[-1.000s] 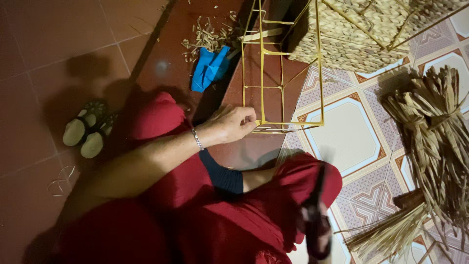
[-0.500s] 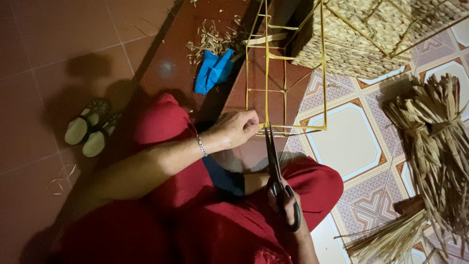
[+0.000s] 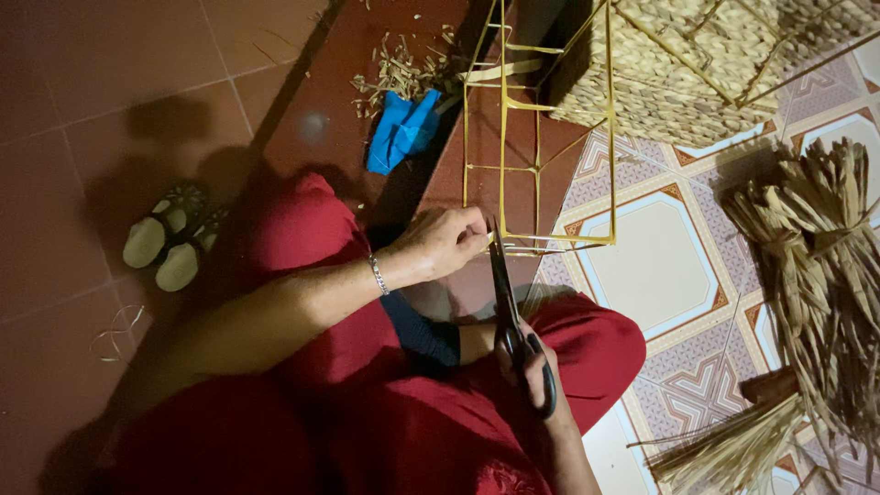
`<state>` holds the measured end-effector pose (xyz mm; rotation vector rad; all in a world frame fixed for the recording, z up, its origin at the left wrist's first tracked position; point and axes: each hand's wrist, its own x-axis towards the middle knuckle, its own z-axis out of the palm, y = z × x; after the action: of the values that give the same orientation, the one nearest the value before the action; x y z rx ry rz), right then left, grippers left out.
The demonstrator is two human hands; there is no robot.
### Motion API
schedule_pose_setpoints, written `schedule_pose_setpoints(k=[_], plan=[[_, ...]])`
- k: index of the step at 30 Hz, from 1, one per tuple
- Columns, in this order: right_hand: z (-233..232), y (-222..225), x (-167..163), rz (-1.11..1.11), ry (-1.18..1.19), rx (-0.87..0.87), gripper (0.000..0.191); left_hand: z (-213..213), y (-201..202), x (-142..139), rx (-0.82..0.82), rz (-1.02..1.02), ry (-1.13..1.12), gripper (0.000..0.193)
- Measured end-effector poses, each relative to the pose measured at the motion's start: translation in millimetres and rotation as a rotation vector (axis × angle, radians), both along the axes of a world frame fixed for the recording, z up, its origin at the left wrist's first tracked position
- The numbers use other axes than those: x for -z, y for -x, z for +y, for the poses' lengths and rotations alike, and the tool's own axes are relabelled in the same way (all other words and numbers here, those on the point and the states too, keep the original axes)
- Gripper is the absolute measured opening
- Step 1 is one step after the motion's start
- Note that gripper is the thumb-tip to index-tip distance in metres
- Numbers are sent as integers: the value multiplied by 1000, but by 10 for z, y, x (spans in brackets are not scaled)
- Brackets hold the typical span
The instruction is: The person assembles a rectangular bamboo frame by wrapping thin bamboo strips around the corners and edges. They use scissors to trim excess material and secure the joints, working on a tiled floor with a completed basket nearby.
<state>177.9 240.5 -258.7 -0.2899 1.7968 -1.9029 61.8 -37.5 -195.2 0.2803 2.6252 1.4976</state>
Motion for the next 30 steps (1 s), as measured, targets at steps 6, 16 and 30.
schedule_pose_setpoints(k=[6, 16, 30], plan=[[-328, 204, 139, -116, -7, 228, 96, 7, -18, -43, -24, -10, 12, 19], [-436, 95, 39, 112, -205, 158, 76, 21, -44, -24, 19, -92, 78, 17], [1072, -680, 357, 404, -480, 923, 64, 140, -226, 423, 180, 160, -58, 12]])
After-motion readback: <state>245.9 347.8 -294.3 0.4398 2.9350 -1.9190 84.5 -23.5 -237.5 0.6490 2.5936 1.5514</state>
